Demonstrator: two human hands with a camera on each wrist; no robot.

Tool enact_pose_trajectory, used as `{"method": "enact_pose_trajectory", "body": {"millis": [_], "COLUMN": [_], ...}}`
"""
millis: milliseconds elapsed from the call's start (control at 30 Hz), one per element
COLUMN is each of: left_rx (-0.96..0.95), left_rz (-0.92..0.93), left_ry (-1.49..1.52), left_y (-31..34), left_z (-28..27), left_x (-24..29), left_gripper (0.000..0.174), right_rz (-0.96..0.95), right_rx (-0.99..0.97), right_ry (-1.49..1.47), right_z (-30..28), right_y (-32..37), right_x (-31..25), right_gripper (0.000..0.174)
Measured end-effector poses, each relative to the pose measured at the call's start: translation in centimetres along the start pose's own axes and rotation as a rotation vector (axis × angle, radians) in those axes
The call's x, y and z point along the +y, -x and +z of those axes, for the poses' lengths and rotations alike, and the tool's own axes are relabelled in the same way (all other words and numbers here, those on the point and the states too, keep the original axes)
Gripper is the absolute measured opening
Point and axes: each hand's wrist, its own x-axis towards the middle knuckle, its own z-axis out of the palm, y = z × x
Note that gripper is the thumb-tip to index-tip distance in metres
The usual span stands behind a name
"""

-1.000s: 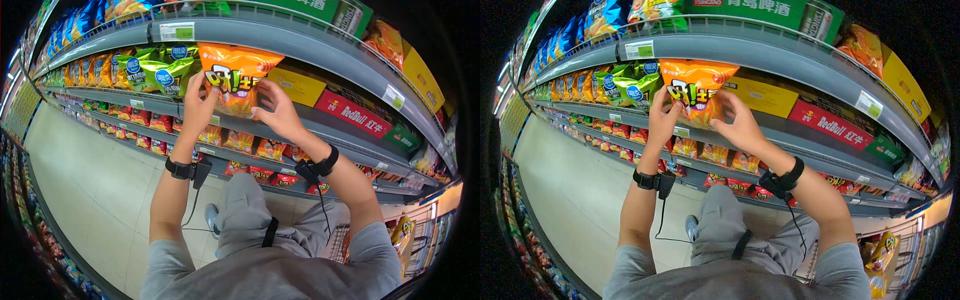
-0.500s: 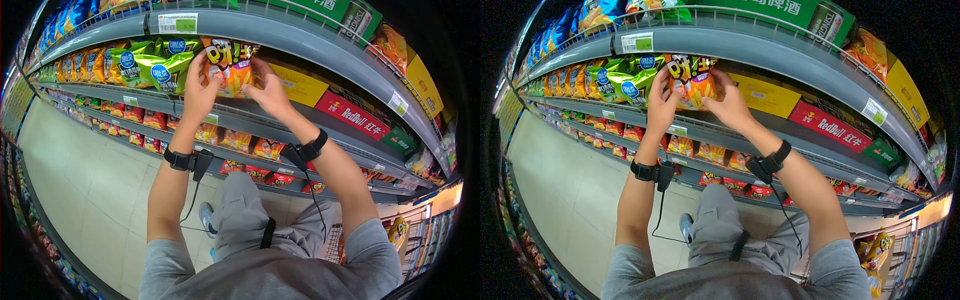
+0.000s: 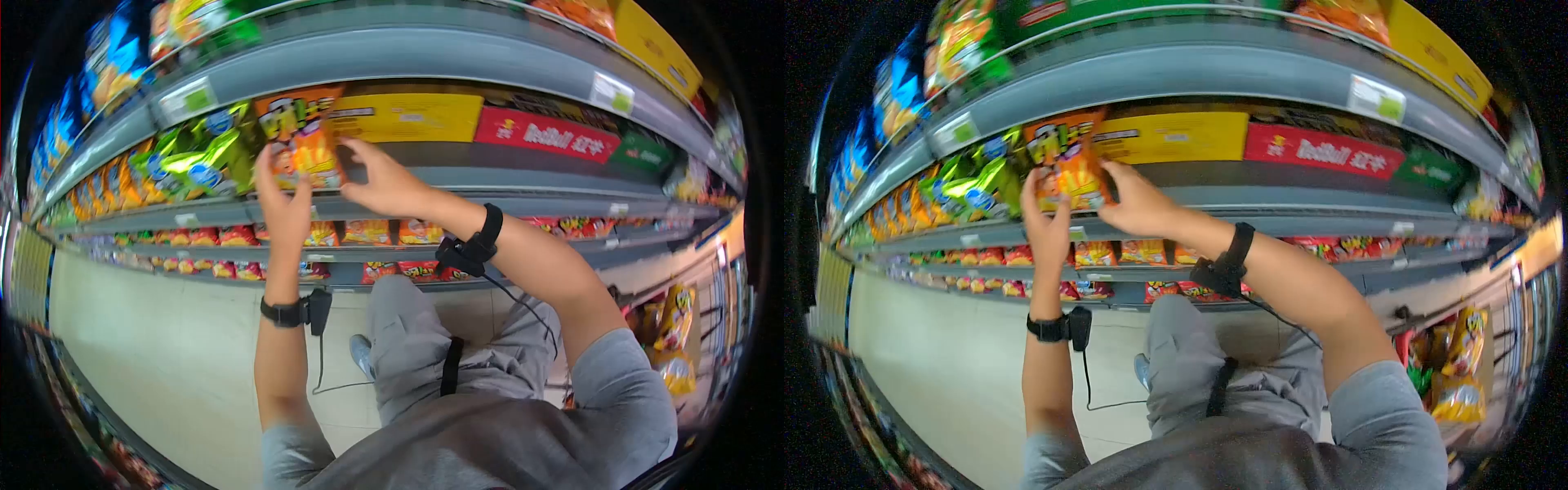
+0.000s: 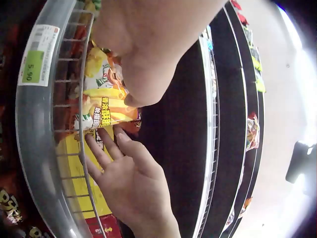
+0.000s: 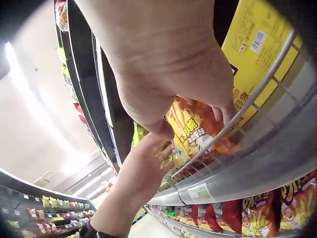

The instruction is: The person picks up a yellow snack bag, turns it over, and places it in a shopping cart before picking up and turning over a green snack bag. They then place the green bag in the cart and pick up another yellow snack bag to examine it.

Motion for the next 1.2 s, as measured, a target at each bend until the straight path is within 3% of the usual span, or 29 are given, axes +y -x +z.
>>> {"method": "enact_pose_trajectory", "body": {"millis": [33, 100, 133, 167, 233, 300, 433, 467, 567, 667, 767, 900, 1033, 1067, 1167, 1200], "left_rx": [0.011, 0.007, -0.059, -0.14, -0.437, -0.603, -0.918, -1.0, -1.23, -1.388, -1.539, -1.658, -1.749, -1.771, -1.737, -1.761], "left_rz": [0.061, 0.102, 0.022, -0.062, -0.031, 0.059, 0.091, 0.098, 0.153, 0.285, 0.482, 0.657, 0.668, 0.656, 0.67, 0.63], "left_ry": [-0.025, 0.062, 0.169, 0.276, 0.361, 0.471, 0.63, 0.663, 0.755, 0.791, 0.852, 0.998, 1.1, 1.122, 1.151, 1.131], "left_y": [0.3, 1.1, 1.7, 2.6, 3.9, 5.9, 9.6, 10.5, 13.1, 16.5, 20.3, 25.5, 28.8, 29.4, 30.6, 30.6], "left_z": [0.2, 1.5, 2.4, 3.2, 5.1, 8.0, 13.7, 15.5, 20.0, 24.6, 26.7, 27.0, 26.4, 26.2, 25.6, 25.5], "left_x": [0.6, 2.8, 4.6, 6.5, 8.8, 11.2, 17.9, 19.8, 25.1, 30.5, 36.6, 41.6, 43.9, 44.2, 44.7, 44.8], "left_gripper": [0.06, 0.055, 0.05, 0.046, 0.035, 0.024, 0.02, 0.021, 0.021, 0.018, 0.018, 0.019, 0.02, 0.02, 0.02, 0.02], "right_rz": [-0.026, 0.136, 0.051, 0.076, 0.232, 0.284, 0.371, 0.347, 0.35, 0.526, 0.621, 0.769, 1.095, 1.18, 1.116, 1.072], "right_rx": [0.01, -0.064, -0.031, -0.045, -0.075, 0.027, 0.266, 0.452, 0.746, 0.999, 1.361, 1.884, 1.787, 1.672, 1.729, 1.728], "right_ry": [-0.031, -0.202, -0.212, -0.285, -0.496, -0.475, -0.409, -0.514, -0.475, -0.442, -0.191, 0.41, 0.258, 0.576, 0.514, 0.53], "right_z": [-1.0, -3.8, -4.5, -5.6, -8.7, -11.4, -15.9, -16.3, -17.2, -18.0, -18.3, -18.6, -19.5, -19.7, -20.9, -21.1], "right_y": [1.4, 5.1, 7.0, 9.1, 14.2, 20.1, 32.2, 35.3, 44.0, 51.6, 59.0, 67.1, 69.2, 69.8, 69.3, 69.4], "right_x": [-0.8, -3.6, -2.9, -2.9, -3.3, -3.3, -3.8, -4.2, -5.9, -9.8, -10.5, -9.7, -9.1, -8.3, -7.2, -6.7], "right_gripper": [0.075, 0.069, 0.063, 0.061, 0.055, 0.049, 0.037, 0.036, 0.036, 0.036, 0.047, 0.076, 0.091, 0.09, 0.083, 0.073]}}
